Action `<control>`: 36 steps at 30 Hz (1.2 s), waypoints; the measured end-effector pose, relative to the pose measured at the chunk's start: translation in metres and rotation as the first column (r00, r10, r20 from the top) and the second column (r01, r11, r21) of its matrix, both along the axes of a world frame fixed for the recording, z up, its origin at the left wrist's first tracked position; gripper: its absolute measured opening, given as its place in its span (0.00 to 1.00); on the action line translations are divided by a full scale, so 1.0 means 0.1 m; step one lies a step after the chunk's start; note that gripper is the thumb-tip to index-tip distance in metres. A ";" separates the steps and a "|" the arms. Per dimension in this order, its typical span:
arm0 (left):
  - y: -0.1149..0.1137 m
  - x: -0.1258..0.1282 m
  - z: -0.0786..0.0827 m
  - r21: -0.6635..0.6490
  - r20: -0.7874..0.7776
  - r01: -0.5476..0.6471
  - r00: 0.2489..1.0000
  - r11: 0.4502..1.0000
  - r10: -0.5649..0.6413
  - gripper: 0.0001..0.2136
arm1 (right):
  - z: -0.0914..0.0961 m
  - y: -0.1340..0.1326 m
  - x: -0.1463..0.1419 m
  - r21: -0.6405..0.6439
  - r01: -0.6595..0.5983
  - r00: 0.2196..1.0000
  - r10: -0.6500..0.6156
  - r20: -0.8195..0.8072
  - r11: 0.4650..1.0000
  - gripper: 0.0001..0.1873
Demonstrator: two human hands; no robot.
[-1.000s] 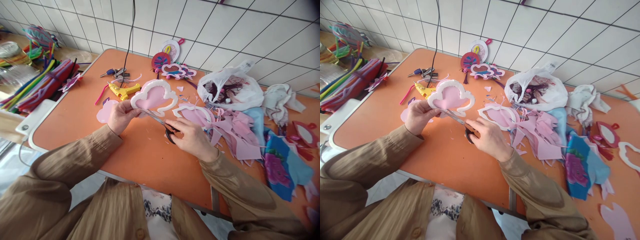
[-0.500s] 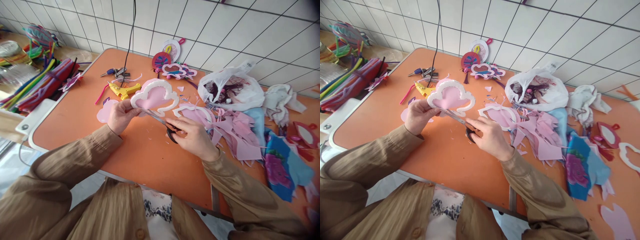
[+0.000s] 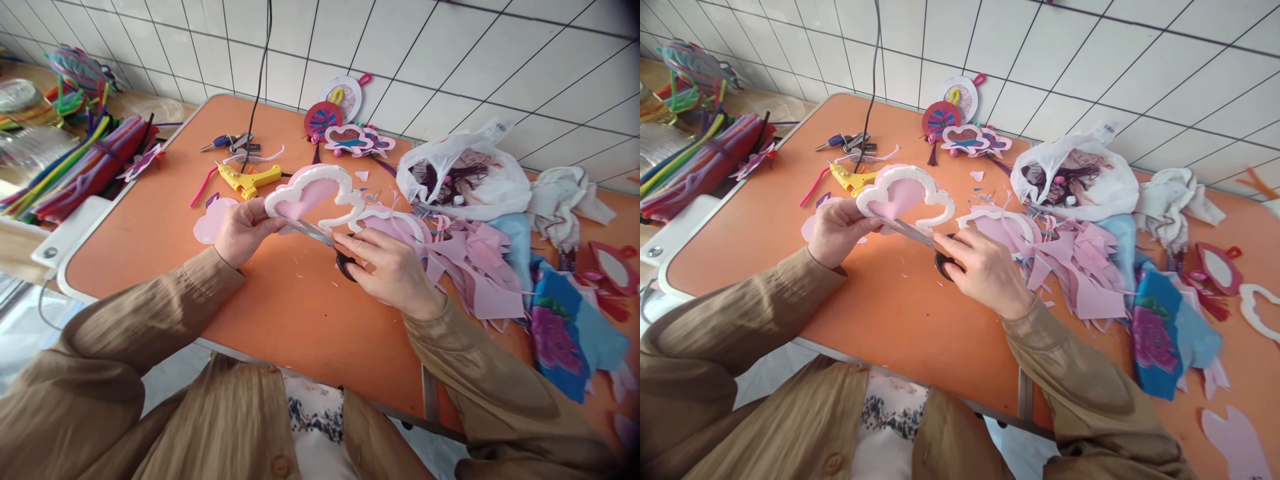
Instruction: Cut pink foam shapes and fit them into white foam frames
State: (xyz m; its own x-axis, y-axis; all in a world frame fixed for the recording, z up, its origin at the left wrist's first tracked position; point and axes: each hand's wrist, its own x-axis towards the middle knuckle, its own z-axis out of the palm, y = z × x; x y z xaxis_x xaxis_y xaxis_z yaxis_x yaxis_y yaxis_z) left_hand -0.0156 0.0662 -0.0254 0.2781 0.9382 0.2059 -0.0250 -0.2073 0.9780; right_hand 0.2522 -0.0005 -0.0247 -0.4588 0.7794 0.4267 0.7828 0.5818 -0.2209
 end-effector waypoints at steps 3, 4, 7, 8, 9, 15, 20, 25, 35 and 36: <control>0.02 -0.01 -0.01 0.000 -0.018 -0.008 1.000 1.000 0.008 0.15 | 0.02 0.02 0.02 -0.055 -0.018 1.000 0.017 -0.023 0.998 0.25; 0.02 -0.01 -0.01 -0.001 -0.020 -0.011 1.000 1.000 0.011 0.16 | 0.02 0.02 0.03 -0.072 -0.028 0.999 0.025 -0.034 0.997 0.25; 0.01 0.00 0.02 -0.004 -0.032 -0.012 0.999 1.000 0.012 0.17 | 0.01 0.01 0.04 -0.091 -0.042 0.998 0.037 -0.055 0.995 0.24; 0.00 0.01 0.03 -0.004 -0.036 -0.011 0.999 1.000 0.011 0.17 | 0.01 0.01 0.04 -0.086 -0.038 0.998 0.034 -0.052 0.996 0.24; 0.00 0.02 0.05 -0.004 -0.038 -0.007 0.999 1.000 0.007 0.17 | 0.01 0.00 0.03 -0.080 -0.032 0.999 0.028 -0.044 0.996 0.23; -0.03 0.05 0.13 -0.038 -0.024 0.035 0.999 0.999 -0.036 0.21 | 0.02 0.00 0.05 -0.037 -0.059 0.998 0.058 -0.032 0.998 0.22; -0.04 0.05 0.12 -0.030 -0.012 0.021 1.000 0.999 -0.021 0.21 | 0.01 0.04 0.09 -0.098 -0.105 0.989 0.094 -0.110 0.990 0.23; -0.03 0.02 0.06 -0.009 -0.066 0.011 0.998 1.000 -0.011 0.21 | 0.02 0.07 0.11 -0.195 -0.143 0.976 0.106 -0.188 0.970 0.23; 0.01 -0.02 -0.05 0.016 -0.124 0.039 0.992 0.999 -0.036 0.16 | 0.03 0.05 0.13 -0.178 -0.099 0.991 0.082 -0.102 0.979 0.25; 0.01 -0.02 -0.05 0.017 -0.133 0.033 0.991 0.999 -0.031 0.15 | 0.04 0.05 0.14 -0.185 -0.109 0.990 0.091 -0.104 0.977 0.25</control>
